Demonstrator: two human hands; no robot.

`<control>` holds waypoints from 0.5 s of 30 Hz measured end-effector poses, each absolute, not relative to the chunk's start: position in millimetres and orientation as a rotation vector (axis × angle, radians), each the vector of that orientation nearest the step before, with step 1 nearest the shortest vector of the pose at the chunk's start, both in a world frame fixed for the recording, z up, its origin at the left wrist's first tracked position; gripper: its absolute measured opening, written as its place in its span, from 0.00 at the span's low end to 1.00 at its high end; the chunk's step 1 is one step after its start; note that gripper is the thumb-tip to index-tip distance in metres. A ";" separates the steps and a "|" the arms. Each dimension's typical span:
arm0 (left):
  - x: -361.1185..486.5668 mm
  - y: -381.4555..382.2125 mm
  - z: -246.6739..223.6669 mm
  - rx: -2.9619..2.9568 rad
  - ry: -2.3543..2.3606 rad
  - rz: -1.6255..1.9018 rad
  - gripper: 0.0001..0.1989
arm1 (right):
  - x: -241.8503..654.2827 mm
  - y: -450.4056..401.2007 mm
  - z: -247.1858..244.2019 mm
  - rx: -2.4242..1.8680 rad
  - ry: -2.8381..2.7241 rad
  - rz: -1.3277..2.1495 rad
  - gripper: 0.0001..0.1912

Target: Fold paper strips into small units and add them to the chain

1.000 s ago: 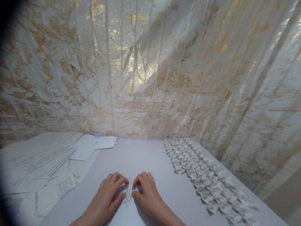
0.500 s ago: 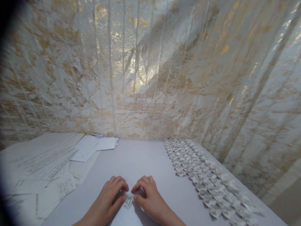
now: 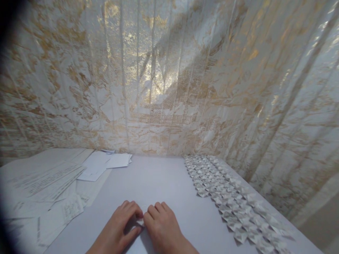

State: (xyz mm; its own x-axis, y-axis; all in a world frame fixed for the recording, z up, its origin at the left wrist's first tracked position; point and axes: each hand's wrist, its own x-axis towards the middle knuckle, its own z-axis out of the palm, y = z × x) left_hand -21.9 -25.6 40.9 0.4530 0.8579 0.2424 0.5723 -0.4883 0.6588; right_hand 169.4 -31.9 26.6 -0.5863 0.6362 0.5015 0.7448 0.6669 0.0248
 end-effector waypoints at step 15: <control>-22.3 -26.5 56.6 2.351 1.388 0.558 0.07 | 162.9 -37.0 57.4 -1.513 -2.013 0.592 0.08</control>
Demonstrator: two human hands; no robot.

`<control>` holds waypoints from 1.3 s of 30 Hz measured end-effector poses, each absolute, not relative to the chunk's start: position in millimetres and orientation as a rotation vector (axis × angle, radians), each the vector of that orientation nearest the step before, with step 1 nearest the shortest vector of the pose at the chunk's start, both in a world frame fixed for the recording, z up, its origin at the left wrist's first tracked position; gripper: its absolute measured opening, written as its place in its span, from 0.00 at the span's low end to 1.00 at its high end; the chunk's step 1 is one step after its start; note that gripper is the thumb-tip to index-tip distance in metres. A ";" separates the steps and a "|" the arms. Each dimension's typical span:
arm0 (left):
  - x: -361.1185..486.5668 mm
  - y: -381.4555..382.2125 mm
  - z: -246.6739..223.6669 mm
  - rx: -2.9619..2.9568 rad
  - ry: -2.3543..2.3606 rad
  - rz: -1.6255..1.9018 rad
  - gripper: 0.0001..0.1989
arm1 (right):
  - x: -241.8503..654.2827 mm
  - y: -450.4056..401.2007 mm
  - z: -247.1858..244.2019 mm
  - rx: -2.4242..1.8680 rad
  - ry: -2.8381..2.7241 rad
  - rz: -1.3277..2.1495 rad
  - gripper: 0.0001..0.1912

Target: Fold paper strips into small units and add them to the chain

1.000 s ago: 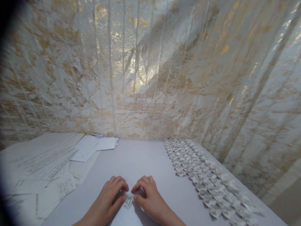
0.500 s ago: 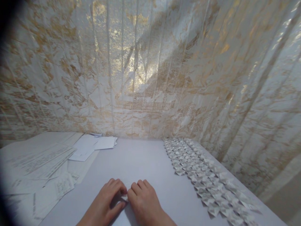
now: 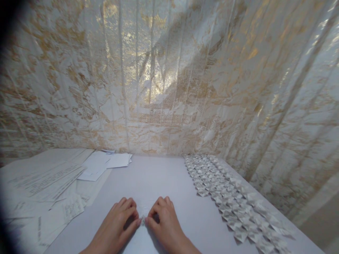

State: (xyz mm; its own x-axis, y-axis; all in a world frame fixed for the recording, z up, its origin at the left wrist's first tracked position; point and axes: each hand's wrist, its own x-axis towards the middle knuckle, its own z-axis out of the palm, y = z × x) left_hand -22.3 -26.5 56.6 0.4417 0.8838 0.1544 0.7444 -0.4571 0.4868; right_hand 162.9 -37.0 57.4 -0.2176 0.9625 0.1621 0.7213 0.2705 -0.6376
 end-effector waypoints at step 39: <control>-23.5 -20.8 41.9 2.206 1.329 0.699 0.04 | 164.1 -30.5 59.3 -1.449 -2.034 0.682 0.12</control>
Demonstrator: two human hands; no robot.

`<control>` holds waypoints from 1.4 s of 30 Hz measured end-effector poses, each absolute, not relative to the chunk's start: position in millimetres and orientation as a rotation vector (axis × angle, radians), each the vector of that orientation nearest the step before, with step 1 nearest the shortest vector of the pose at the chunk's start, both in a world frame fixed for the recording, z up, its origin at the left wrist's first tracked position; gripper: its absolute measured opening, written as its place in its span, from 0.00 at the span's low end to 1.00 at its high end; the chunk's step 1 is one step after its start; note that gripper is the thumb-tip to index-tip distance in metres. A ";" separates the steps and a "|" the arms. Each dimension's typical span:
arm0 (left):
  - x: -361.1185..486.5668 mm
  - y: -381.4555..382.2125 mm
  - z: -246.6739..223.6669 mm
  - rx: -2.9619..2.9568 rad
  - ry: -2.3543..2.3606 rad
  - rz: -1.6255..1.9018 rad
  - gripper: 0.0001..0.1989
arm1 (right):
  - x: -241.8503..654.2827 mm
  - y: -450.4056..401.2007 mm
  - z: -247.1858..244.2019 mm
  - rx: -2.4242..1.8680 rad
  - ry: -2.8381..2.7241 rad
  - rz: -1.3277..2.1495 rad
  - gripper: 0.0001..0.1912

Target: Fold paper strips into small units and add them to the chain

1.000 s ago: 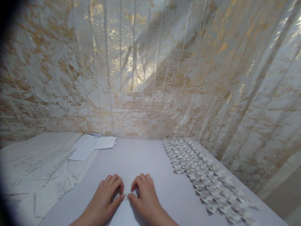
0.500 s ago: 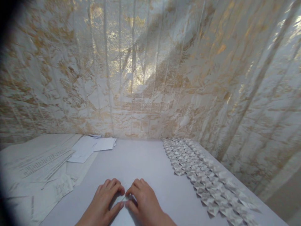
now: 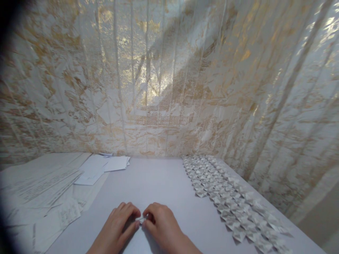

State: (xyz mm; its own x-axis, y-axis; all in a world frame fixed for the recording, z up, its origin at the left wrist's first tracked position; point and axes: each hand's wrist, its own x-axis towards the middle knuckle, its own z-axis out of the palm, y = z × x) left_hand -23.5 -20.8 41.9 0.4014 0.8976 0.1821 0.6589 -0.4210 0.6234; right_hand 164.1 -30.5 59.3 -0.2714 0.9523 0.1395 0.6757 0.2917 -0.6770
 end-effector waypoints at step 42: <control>-21.0 -24.3 40.8 1.782 0.907 1.128 0.08 | 150.1 -35.0 41.5 -1.026 -1.409 1.260 0.14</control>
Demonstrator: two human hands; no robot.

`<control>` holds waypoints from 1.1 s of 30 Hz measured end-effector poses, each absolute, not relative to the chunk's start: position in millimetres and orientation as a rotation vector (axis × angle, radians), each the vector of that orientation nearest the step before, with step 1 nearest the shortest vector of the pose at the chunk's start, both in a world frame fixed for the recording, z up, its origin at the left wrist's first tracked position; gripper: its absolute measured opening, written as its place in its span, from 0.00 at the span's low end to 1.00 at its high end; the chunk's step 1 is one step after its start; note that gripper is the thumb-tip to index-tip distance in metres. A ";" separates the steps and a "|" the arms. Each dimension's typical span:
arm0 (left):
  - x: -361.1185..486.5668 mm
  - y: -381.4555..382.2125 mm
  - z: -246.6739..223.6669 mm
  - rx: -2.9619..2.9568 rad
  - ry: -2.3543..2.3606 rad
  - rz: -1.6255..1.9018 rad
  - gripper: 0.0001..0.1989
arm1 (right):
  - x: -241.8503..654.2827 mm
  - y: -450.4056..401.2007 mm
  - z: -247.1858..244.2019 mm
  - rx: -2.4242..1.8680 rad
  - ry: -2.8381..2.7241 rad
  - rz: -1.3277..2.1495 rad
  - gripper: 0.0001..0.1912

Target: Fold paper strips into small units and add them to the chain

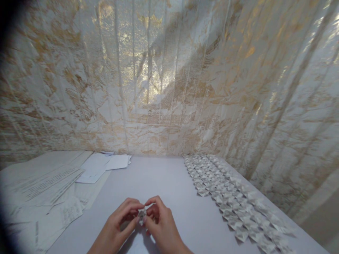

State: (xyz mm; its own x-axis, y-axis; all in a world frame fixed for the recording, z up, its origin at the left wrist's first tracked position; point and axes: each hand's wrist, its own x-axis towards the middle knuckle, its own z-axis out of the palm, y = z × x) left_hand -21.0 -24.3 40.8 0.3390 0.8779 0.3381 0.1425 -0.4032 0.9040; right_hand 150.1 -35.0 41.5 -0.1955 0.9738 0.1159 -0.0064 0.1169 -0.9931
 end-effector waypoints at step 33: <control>-20.1 -22.7 28.5 1.468 0.946 1.067 0.11 | 159.6 -39.6 44.5 -0.963 -1.701 0.780 0.08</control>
